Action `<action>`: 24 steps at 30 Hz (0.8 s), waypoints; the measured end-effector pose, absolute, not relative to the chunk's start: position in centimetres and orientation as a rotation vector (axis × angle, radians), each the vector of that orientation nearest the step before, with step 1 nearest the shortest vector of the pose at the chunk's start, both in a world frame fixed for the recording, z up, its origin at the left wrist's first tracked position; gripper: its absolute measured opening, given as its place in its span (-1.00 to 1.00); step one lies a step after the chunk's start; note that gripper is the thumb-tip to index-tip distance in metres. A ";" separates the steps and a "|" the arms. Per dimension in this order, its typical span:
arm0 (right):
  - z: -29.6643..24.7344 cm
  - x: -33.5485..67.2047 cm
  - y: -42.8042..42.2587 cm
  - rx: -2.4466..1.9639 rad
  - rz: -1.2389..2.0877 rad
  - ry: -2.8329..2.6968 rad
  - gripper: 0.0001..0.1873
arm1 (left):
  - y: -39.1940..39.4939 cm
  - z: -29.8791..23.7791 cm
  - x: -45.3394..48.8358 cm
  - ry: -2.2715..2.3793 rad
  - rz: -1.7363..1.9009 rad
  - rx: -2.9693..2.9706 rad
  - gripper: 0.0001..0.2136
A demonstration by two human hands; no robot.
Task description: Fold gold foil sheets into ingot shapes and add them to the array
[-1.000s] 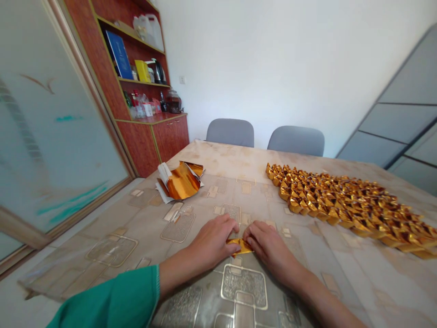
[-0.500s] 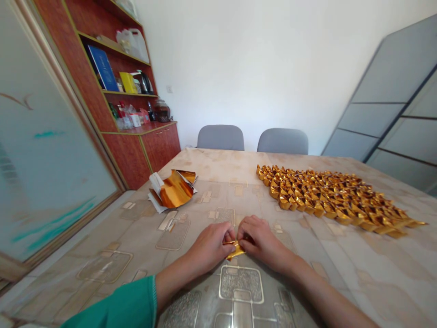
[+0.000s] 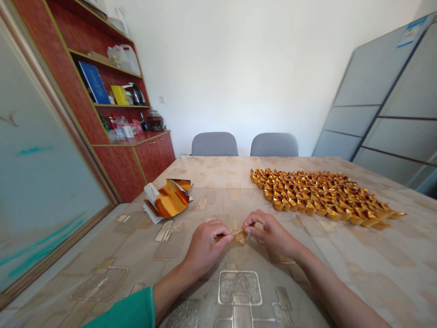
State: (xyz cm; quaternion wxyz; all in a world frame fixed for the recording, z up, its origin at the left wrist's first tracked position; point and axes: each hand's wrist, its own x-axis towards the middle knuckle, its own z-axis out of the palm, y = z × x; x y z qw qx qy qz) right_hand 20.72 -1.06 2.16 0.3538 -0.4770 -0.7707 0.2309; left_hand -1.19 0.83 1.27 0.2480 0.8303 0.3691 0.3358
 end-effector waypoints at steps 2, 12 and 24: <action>2.2 21.7 -0.6 -1.245 0.577 -1.970 -0.90 | 1.0 1.2 -1.3 1.026 0.936 2.219 -0.79; 3.0 22.1 -0.6 -1.234 0.768 -1.668 -0.61 | 1.3 1.0 -0.3 1.015 1.131 1.336 -0.70; 1.0 17.6 -1.0 -0.974 1.176 -1.465 -0.57 | 0.4 0.3 0.4 0.960 1.145 1.233 -0.70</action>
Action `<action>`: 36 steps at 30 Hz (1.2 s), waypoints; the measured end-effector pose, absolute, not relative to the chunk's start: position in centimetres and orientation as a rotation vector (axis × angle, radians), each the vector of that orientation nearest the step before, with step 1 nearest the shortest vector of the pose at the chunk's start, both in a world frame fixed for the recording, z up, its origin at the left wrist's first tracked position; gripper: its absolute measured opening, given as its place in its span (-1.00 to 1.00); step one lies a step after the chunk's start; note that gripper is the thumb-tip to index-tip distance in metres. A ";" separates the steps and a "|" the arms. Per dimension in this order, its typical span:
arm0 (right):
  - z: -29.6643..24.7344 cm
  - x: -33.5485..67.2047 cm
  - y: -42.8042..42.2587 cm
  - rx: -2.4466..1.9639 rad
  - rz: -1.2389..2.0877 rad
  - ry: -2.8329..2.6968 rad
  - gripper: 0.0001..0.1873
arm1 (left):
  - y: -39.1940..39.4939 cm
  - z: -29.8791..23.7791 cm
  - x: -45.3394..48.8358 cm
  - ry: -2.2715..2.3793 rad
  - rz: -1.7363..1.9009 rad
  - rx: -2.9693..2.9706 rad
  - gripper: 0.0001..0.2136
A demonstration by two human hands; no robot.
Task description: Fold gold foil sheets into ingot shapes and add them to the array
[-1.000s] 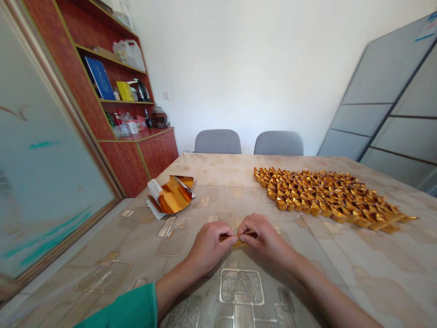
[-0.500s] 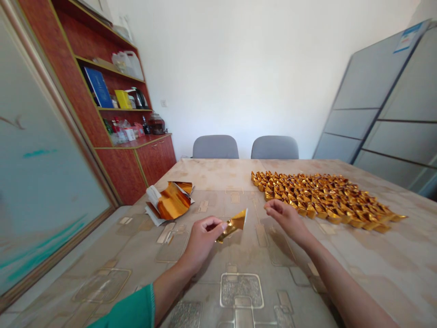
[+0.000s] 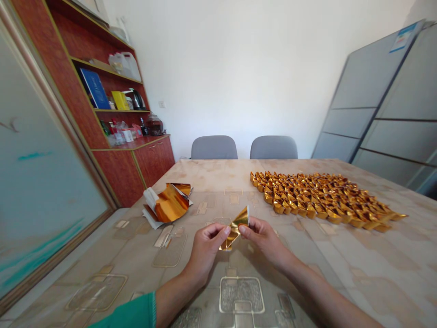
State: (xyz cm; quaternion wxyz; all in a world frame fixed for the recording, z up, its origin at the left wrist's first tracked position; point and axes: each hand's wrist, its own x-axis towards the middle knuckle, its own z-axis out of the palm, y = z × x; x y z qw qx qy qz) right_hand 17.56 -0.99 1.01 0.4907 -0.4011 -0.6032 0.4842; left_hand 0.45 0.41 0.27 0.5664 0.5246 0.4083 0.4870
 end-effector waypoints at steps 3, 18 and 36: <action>1.1 17.5 -1.2 -1.016 1.169 -1.456 -0.57 | 0.4 0.2 0.4 0.954 1.155 1.237 -0.70; 1.2 17.2 -1.3 -0.825 1.260 -1.416 -0.55 | 0.3 0.2 0.4 0.942 1.196 1.168 -0.70; 1.2 17.3 -1.7 -0.992 1.198 -1.354 -0.58 | 0.3 0.1 0.4 0.812 0.929 0.885 -0.63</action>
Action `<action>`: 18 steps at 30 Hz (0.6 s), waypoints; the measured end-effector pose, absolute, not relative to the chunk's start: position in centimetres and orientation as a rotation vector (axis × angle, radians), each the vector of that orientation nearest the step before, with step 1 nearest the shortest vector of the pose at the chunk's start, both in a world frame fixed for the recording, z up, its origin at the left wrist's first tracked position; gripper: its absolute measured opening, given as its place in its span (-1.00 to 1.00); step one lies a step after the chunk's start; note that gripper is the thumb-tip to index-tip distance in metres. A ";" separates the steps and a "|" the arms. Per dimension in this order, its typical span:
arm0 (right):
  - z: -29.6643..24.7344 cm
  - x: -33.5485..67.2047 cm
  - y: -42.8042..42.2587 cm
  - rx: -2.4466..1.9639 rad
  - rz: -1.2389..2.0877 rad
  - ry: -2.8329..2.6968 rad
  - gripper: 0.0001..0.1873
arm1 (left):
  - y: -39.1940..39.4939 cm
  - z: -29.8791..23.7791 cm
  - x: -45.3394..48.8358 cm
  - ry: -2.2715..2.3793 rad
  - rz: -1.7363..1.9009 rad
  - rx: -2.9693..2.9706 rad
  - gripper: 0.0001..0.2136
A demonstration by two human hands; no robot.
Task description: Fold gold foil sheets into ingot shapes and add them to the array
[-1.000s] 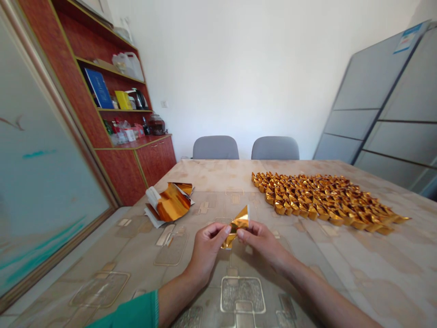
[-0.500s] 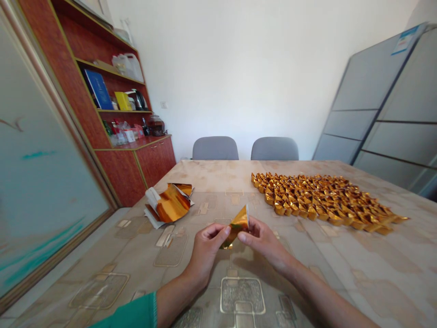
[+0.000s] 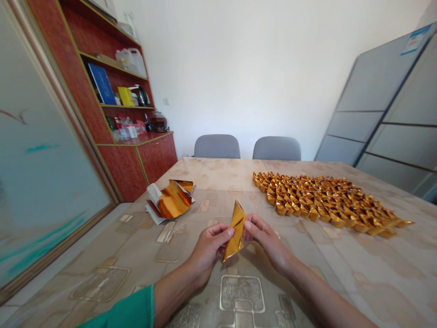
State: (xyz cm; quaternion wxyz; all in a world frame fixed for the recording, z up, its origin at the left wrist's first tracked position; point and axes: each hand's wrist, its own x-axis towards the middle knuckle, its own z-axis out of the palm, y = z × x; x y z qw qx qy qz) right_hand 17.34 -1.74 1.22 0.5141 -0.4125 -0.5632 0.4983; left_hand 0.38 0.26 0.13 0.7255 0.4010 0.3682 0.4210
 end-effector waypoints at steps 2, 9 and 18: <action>0.7 17.1 -1.7 -1.010 1.245 -1.391 -0.55 | 0.3 0.1 0.4 0.789 0.965 0.844 -0.64; 0.0 16.9 -1.6 -0.987 1.171 -1.450 -0.62 | 0.3 0.1 0.4 0.720 0.987 0.864 -0.72; 0.5 16.9 -2.2 -1.016 1.143 -1.604 -0.70 | 0.8 0.1 0.0 0.744 1.030 1.056 -0.72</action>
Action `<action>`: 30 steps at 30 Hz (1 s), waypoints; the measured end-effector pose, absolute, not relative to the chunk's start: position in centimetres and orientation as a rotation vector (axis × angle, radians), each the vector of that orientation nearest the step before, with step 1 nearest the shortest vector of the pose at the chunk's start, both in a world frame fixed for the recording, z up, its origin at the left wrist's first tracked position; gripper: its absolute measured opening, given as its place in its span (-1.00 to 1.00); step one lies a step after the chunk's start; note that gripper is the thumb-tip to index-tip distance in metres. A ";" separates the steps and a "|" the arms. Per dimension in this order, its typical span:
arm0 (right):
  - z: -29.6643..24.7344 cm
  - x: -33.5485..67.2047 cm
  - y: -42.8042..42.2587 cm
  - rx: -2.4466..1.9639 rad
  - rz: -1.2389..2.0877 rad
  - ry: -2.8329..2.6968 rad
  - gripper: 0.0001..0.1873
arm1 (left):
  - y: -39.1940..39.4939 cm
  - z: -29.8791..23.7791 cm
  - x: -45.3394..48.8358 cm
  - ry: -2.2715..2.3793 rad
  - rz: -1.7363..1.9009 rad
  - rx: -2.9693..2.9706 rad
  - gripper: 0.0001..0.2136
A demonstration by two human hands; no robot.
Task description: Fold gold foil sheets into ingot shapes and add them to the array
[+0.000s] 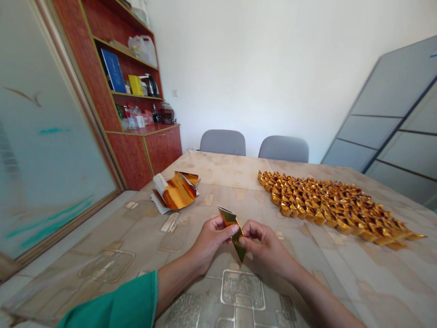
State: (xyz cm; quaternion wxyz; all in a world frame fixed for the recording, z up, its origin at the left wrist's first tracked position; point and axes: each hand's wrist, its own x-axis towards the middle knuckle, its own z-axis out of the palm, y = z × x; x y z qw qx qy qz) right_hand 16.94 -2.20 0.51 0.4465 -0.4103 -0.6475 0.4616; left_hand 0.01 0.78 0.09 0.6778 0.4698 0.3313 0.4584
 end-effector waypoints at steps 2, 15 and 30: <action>0.4 16.6 -2.2 -0.974 1.239 -1.516 -0.63 | 0.7 0.1 0.1 0.744 1.047 1.067 -0.73; -0.8 15.5 -2.1 -0.947 1.308 -1.326 -0.69 | 0.7 0.1 0.6 0.850 1.162 0.991 -0.68; -0.7 16.8 -2.2 -1.084 0.856 -1.703 -0.47 | 2.7 0.5 -0.8 0.862 1.229 0.787 -0.62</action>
